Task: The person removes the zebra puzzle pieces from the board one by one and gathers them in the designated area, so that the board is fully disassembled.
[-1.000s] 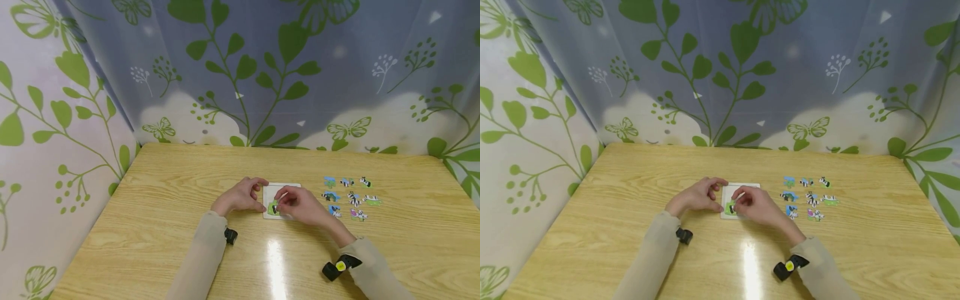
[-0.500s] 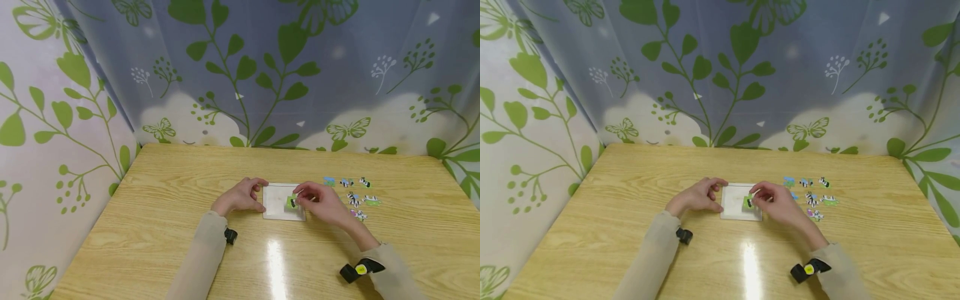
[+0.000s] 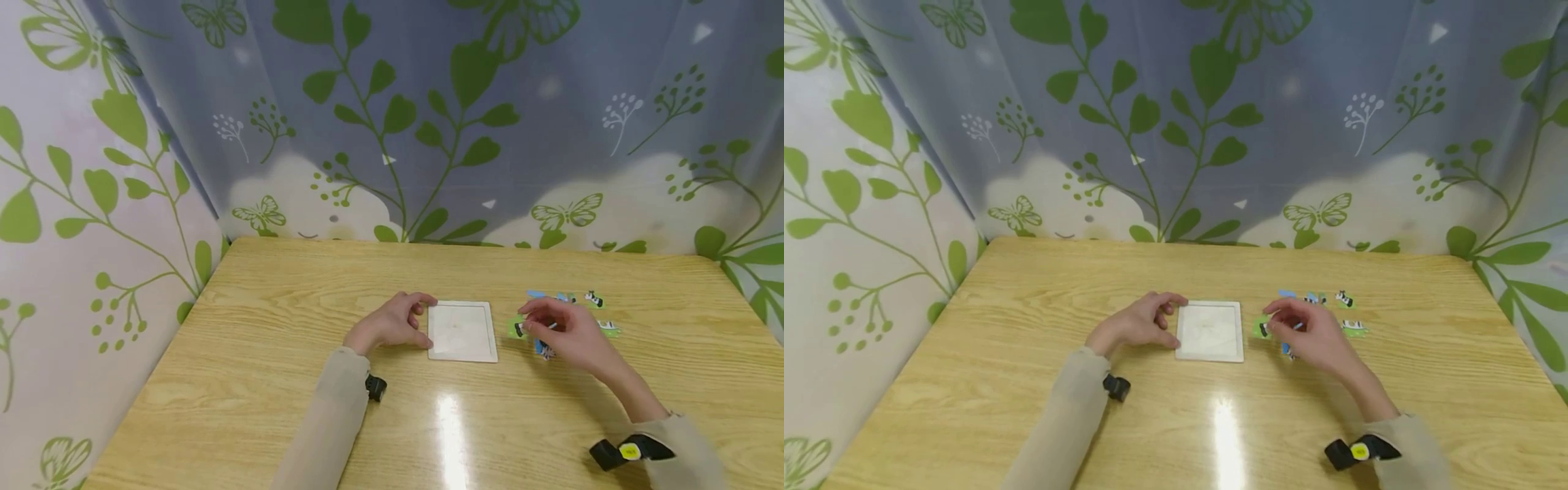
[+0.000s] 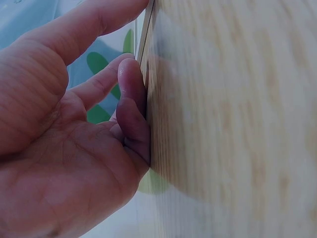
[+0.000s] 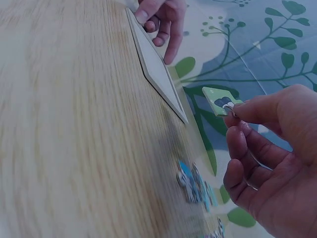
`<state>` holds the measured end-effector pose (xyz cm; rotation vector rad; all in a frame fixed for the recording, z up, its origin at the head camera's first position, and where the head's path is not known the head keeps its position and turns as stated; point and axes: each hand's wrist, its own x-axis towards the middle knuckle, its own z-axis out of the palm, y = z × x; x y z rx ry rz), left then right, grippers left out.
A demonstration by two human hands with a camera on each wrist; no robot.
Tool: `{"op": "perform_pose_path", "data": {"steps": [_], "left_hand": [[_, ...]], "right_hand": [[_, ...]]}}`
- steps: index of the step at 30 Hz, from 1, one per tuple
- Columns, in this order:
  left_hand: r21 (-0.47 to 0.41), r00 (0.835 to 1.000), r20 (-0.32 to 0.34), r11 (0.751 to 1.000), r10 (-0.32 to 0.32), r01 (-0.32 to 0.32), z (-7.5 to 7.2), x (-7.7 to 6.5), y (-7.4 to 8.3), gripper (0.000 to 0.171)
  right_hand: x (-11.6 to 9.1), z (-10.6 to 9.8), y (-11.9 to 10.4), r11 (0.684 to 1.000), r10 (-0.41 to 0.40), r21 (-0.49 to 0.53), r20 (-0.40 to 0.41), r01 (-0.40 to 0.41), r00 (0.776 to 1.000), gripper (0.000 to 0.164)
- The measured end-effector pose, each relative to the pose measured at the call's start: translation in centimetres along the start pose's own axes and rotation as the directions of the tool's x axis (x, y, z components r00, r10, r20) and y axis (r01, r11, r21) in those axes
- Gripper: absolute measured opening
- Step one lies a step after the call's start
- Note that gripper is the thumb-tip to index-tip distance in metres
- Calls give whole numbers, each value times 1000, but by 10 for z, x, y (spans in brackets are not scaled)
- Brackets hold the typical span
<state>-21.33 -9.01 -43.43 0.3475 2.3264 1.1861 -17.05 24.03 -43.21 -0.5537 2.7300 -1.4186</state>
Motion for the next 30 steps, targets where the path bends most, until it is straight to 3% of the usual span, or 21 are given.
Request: {"op": "perform_pose_path", "data": {"steps": [14, 30], "left_hand": [[14, 1000, -3, 1000, 4, -4, 0, 0, 0, 70], [17, 1000, -3, 1000, 10, -10, 0, 0, -2, 70]], "right_hand": [[-26, -30, 19, 996, 61, -59, -79, -66, 995, 20], [-52, -68, 46, 971, 97, -201, -160, -128, 982, 19]]}}
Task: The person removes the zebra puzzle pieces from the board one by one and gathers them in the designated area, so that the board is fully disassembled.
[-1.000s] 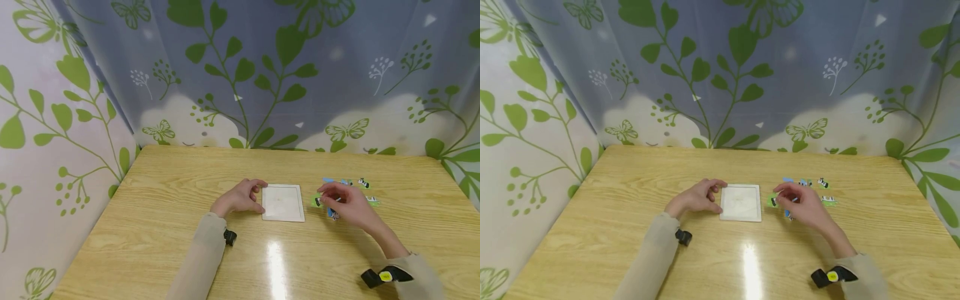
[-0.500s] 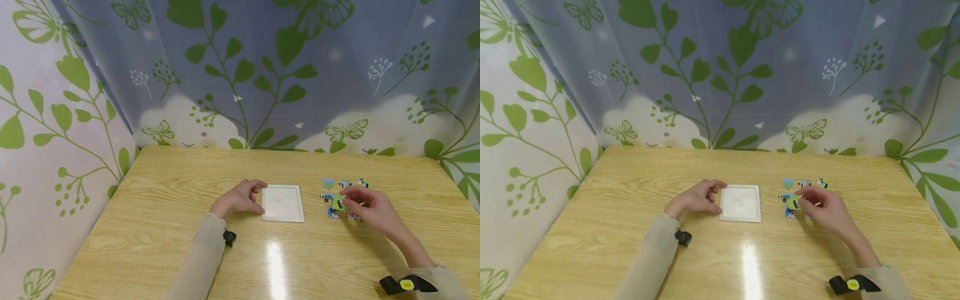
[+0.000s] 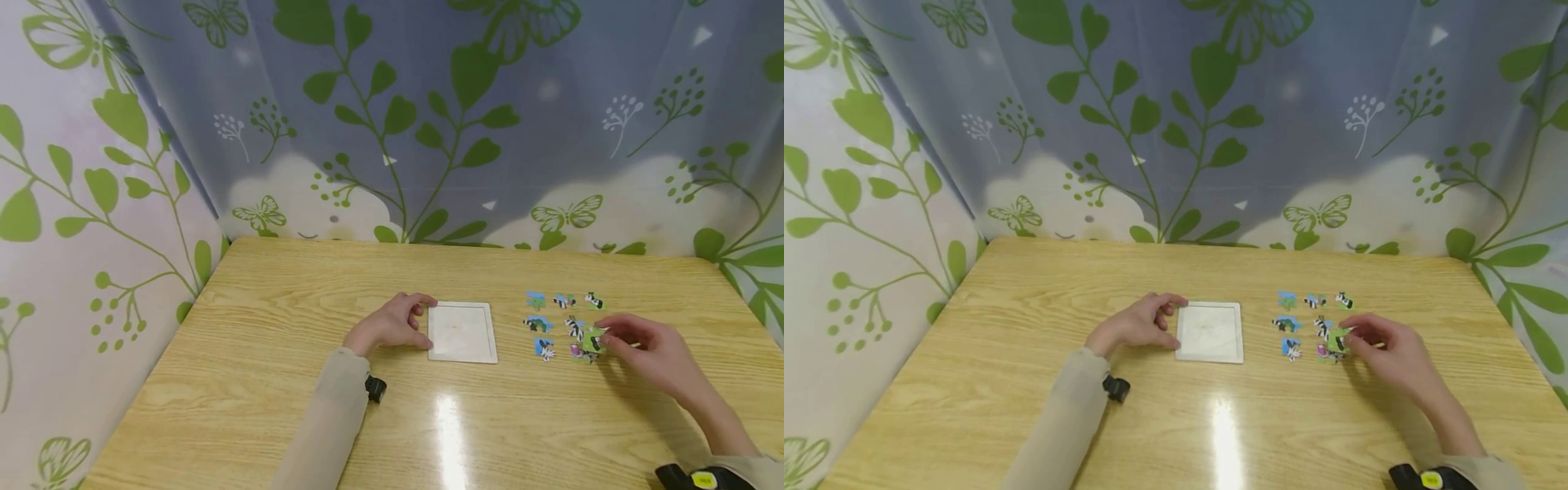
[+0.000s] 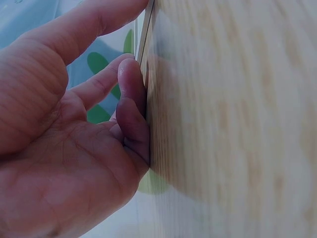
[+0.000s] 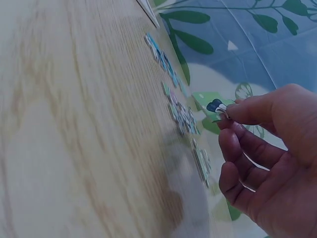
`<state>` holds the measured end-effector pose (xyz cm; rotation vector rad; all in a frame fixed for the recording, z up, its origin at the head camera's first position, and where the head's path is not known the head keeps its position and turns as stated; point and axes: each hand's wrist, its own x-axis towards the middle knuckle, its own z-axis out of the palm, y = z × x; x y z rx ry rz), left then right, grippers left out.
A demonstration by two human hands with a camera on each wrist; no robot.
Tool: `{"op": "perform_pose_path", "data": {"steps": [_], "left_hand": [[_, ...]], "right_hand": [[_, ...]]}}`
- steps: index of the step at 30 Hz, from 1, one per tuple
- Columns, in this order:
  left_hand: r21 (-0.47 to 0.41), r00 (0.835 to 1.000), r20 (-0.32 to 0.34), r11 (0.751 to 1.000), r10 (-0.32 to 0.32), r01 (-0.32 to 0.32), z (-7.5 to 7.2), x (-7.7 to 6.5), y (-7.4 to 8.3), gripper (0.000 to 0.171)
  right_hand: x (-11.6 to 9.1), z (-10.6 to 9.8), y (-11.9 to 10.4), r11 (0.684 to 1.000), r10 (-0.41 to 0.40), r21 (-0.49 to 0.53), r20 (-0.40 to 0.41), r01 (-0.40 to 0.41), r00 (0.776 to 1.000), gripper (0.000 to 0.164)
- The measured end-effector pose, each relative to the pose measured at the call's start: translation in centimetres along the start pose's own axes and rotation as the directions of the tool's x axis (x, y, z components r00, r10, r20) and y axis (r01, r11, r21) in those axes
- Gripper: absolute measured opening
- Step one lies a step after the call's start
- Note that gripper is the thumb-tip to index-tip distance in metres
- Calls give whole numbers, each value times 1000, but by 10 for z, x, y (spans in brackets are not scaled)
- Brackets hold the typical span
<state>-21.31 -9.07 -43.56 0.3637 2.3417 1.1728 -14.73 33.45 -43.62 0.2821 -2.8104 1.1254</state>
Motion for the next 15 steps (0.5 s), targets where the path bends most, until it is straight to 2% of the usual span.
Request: {"op": "perform_pose_path", "data": {"steps": [7, 15], "left_hand": [[9, 1000, -2, 1000, 2, -2, 0, -1, 0, 71], [3, 1000, 0, 1000, 5, -5, 0, 0, -1, 71]], "right_hand": [[-6, -9, 15, 999, -8, -52, -4, 7, 1000, 18], [-10, -12, 27, 986, 21, -168, 5, -20, 1000, 17]]}}
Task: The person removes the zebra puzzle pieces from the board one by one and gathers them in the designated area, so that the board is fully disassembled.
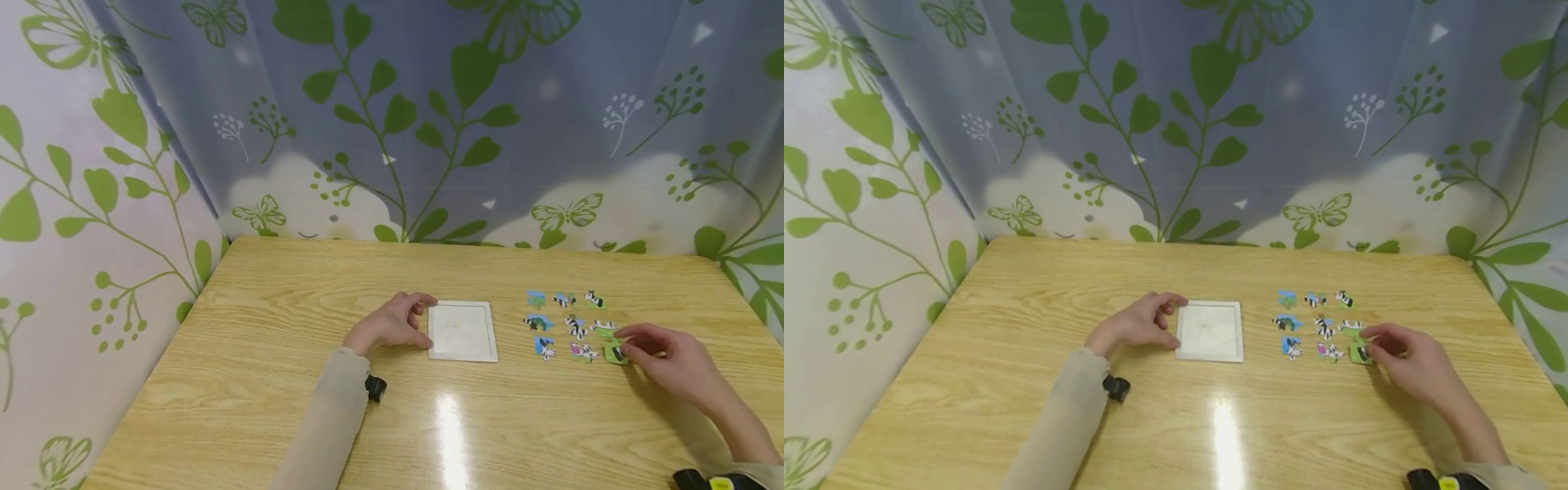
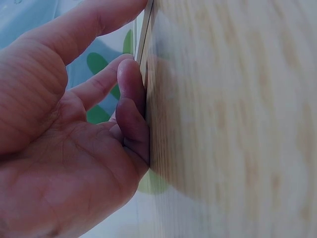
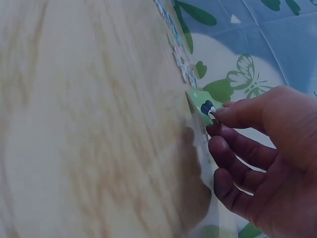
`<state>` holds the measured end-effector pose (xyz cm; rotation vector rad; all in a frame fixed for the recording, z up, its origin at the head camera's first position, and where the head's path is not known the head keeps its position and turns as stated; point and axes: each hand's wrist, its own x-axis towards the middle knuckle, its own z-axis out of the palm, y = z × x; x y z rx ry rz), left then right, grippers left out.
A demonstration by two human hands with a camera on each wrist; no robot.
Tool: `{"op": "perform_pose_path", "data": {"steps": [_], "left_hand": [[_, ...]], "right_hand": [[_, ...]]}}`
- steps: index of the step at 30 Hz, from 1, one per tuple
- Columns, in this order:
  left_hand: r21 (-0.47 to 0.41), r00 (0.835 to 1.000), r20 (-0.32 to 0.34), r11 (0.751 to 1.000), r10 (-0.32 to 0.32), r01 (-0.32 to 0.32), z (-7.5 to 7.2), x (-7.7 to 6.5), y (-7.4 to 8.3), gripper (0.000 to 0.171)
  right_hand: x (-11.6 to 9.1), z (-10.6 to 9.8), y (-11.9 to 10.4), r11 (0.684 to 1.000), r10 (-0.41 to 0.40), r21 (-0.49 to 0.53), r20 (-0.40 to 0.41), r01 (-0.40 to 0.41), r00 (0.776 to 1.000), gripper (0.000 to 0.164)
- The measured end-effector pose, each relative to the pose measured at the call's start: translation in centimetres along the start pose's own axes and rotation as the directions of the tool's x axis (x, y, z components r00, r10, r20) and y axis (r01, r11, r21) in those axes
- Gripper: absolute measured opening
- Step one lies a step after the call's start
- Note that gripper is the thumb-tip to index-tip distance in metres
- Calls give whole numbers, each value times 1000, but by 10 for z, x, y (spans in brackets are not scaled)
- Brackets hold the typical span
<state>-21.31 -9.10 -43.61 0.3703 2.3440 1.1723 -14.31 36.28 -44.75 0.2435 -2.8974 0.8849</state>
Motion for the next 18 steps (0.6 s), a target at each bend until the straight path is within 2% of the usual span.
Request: {"op": "perform_pose_path", "data": {"steps": [11, 18], "left_hand": [[12, 1000, -1, 1000, 9, -9, -2, 1, -2, 71], [22, 999, 15, 999, 28, -29, -1, 2, -7, 71]], "right_hand": [[0, 4, 3, 999, 20, -40, 53, -18, 998, 15], [-1, 5, 4, 999, 32, -35, 57, -30, 998, 15]]}}
